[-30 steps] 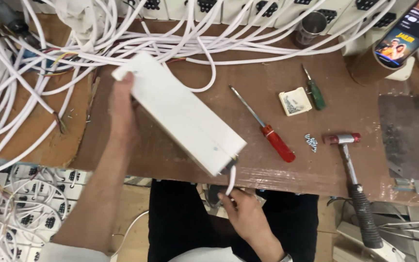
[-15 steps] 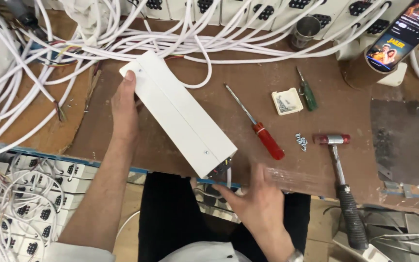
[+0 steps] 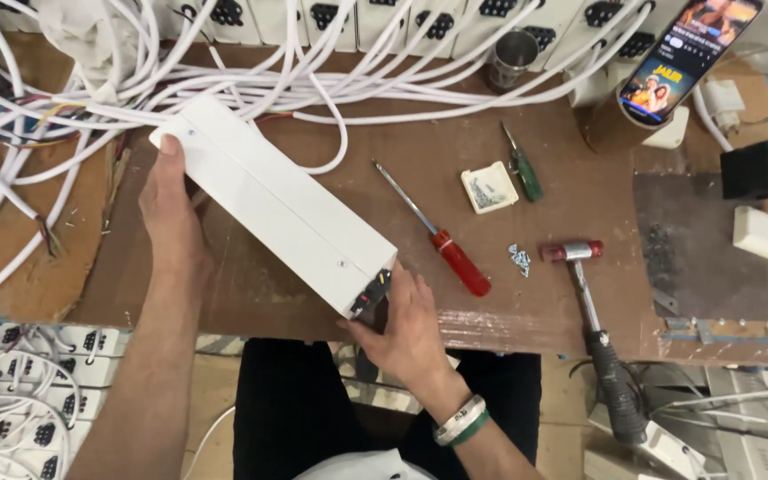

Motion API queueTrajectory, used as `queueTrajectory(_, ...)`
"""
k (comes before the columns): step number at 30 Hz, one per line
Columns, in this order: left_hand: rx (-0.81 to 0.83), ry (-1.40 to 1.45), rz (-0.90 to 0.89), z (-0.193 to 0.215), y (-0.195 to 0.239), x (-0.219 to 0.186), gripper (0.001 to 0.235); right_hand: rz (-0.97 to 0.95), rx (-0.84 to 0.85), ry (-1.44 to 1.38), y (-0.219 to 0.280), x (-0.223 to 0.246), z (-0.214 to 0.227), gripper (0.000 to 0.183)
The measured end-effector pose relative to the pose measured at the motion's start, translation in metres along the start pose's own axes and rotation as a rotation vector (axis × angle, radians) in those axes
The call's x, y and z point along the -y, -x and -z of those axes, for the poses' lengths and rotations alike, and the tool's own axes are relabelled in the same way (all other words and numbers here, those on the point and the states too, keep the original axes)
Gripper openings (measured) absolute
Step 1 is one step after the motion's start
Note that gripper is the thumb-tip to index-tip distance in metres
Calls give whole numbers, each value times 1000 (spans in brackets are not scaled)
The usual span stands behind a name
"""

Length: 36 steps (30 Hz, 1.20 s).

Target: The person fits a small white end cap onto the end of a long white plastic light fixture housing on the workbench, aligns it, and drives its screws using a red-handled screwdriver, steadying the housing with the other hand. They reposition the fixture and continue tightening screws on the cap.

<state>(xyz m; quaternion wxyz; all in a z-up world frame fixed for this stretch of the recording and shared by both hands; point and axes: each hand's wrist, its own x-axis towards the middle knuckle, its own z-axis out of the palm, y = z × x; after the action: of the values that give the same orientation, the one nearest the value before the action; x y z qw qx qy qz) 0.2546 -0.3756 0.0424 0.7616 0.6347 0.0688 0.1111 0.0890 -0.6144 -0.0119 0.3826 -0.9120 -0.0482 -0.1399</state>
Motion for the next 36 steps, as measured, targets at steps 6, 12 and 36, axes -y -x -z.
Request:
queueTrajectory(6, -9, -97, -30, 22, -10, 11, 60, 25, 15, 25, -20, 27, 61, 71)
queueTrajectory(12, -24, -86, 10, 12, -2, 8, 59, -144, -176, -180, -7, 81, 167, 27)
queueTrajectory(36, 138, 11, -165, 3, 0, 12, 72, -356, -676, 428, 22, -270, 270, 28)
